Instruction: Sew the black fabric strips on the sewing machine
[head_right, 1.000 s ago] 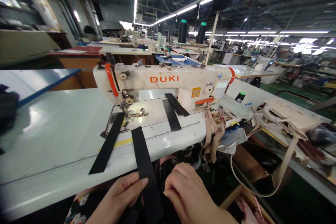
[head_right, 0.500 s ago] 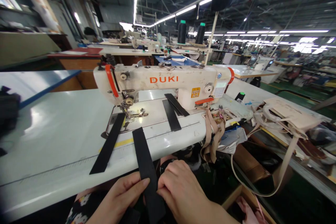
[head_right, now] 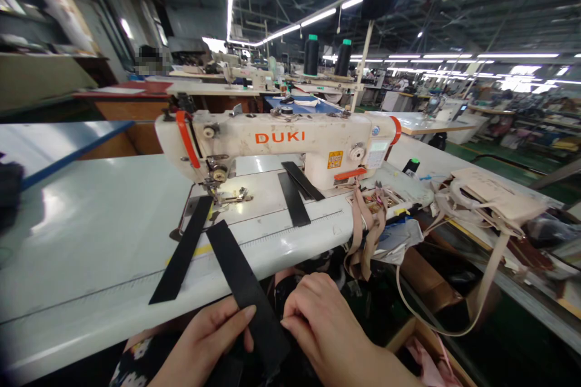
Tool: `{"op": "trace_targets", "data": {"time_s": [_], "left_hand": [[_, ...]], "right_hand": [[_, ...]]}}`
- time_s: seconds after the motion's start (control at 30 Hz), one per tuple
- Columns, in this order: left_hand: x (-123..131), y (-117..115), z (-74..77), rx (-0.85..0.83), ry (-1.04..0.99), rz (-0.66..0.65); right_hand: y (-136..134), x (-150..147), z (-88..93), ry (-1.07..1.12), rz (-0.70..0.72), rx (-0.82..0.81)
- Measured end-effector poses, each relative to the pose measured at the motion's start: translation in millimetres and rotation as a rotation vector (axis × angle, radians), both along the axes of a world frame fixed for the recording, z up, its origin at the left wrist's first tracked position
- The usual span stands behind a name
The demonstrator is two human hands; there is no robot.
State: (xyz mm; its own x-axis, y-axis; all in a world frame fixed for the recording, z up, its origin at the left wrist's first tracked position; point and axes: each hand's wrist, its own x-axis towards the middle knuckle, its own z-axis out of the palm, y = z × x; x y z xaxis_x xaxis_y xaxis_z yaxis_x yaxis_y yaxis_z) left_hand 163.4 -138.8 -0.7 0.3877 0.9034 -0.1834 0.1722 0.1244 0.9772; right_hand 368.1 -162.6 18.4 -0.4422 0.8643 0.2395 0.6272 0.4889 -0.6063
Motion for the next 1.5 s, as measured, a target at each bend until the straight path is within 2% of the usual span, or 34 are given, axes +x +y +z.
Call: {"op": "trace_targets", "data": {"time_s": [0.27,0.4,0.5,0.63,0.77,0.9,1.07,1.3,1.5], "left_hand": [[-0.6,1.7,-1.9,0.036,0.052,-0.027],[-1.6,2.2,-8.8,0.019,0.041,-0.030],[-0.3,1.1,-10.5,0.005,0.058,0.012],[1.6,-0.7,-7.9,0.082,0.140,0.030],[0.3,-2.0,-7.4,0.126,0.198,0.092],[-4.5,-2.0,-9.1,0.078,0.194,0.123],[-6.1,2.3,-10.8,0.065,0.171,0.129],[-2.5,3.8,-2.7,0.020,0.120,0.104],[-3.0,0.5,-2.7,-0.007,0.061,0.093]], "right_hand": [[6.1,-9.8,-13.4,-0.037,0.008,0.106],[4.3,-18.4,-17.3,-0.116,0.004,0.078],[2.1,-22.4,-19.0,-0.109,0.067,0.078],[0.6,-19.8,-15.5,-0.042,-0.014,0.018],[1.5,-12.7,-14.9,-0.020,0.091,0.027],[4.3,-1.3,-15.3,0.065,-0.160,-0.037],[-4.9,3.6,-11.0,0.100,-0.105,-0.114],[-5.5,-5.0,-23.1,0.042,-0.031,0.096],[0.2,-11.7,-28.4,-0.057,-0.040,0.163]]}}
